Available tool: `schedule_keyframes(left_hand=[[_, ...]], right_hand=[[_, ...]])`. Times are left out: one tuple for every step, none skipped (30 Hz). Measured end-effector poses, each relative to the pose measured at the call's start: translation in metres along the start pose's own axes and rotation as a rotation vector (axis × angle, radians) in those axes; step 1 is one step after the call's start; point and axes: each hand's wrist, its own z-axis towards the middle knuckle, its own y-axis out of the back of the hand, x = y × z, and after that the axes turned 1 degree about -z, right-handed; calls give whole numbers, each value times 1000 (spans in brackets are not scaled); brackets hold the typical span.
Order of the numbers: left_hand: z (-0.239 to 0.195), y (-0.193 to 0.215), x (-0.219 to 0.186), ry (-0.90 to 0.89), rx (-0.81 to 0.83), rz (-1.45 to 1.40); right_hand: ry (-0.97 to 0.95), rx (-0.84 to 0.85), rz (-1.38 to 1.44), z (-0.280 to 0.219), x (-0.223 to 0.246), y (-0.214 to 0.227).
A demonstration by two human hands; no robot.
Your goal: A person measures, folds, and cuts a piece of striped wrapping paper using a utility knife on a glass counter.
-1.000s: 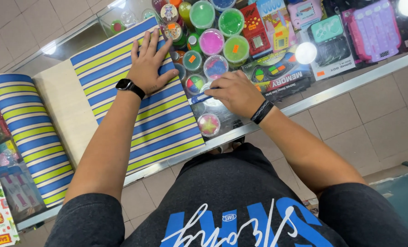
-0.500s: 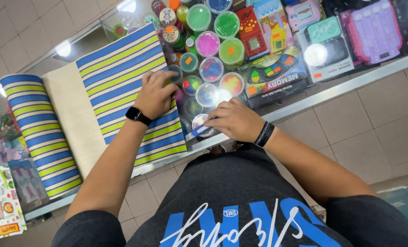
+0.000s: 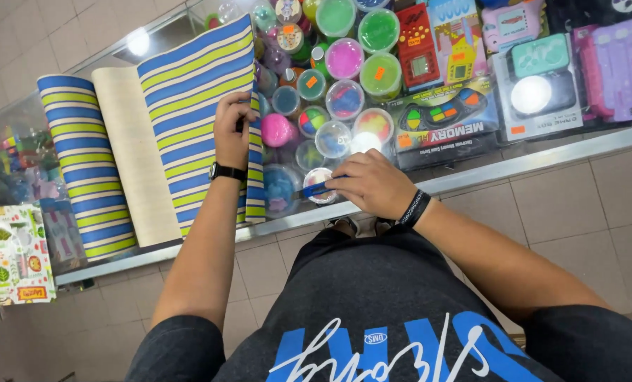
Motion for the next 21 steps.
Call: schedule_keyframes(left_hand=[[1, 0, -6, 4, -3, 5], [2, 0, -12, 58, -26, -27], [4, 1, -17, 110, -51, -59], [3, 4, -16, 113, -54, -54], [3, 6, -14, 134, -32, -103], [4, 7, -12, 156, -10, -153], [5, 8, -15, 157, -11, -151], [7, 8, -17, 152, 16, -151], [7, 7, -20, 147, 43, -154], [7, 6, -21, 150, 43, -155], [7, 5, -23, 137, 65, -124], [7, 4, -25, 124, 88, -93], [7, 3, -23, 124, 84, -95], [6, 2, -22, 145, 79, -109], [5, 2, -21, 169, 73, -122], [6, 4, -24, 171, 68, -122], [8, 5, -27, 207, 83, -157], [9, 6, -29, 242, 99, -193], [10, 7, -29, 244, 98, -193], [10, 7, -29, 263, 107, -209], [12, 8, -29, 281, 117, -224]], right_hand=[[4, 2, 5, 0, 0, 0], [5, 4, 6, 0, 0, 0], [5, 5, 6, 0, 0, 0], [10, 6, 11, 0, 1, 0], [17, -3, -2, 0, 0, 1], [25, -12, -15, 0, 0, 1], [27, -12, -13, 0, -1, 0], [33, -16, -15, 0, -1, -1], [37, -18, -17, -2, -2, -2], [36, -15, -16, -2, -1, -3], [34, -16, -20, -2, -1, -3], [32, -16, -24, -2, -1, -3], [34, -13, -27, -3, -1, -2], [32, -8, -32, -3, -1, -2], [32, -2, -34, -3, 0, -2], [36, 2, -34, -1, 0, -1], [32, 10, -29, -1, 1, 1], [28, 19, -24, 0, 1, 3], [28, 21, -23, 0, 1, 3], [24, 24, -16, 1, 1, 3], [19, 27, -10, 1, 0, 3]])
